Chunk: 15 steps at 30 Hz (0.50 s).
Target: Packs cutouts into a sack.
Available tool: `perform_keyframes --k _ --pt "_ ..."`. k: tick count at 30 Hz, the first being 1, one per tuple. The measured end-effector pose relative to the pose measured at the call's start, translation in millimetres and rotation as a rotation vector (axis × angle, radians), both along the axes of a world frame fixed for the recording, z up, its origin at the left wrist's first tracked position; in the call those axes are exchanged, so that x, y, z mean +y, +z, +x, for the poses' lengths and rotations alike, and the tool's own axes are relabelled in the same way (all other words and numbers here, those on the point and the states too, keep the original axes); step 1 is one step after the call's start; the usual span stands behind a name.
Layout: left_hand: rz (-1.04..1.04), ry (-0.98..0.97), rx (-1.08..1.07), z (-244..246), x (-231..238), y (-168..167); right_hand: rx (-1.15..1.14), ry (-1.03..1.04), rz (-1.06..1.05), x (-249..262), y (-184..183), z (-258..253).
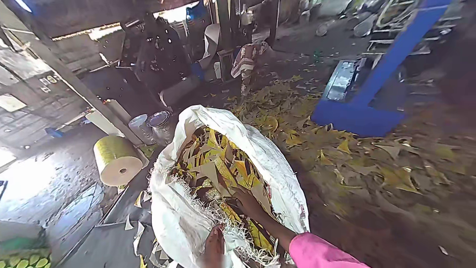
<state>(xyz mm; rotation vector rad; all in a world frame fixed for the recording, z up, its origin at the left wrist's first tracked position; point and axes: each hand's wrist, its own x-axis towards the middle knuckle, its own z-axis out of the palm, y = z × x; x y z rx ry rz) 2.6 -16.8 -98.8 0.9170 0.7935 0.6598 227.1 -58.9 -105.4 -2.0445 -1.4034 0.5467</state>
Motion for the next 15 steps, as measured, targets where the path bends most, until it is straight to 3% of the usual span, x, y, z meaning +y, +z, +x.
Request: perform_keyframes --k 15 --pt "0.046 -0.016 0.07 -2.9 -2.2 2.0 0.001 0.003 0.017 -1.0 -3.4 0.2"
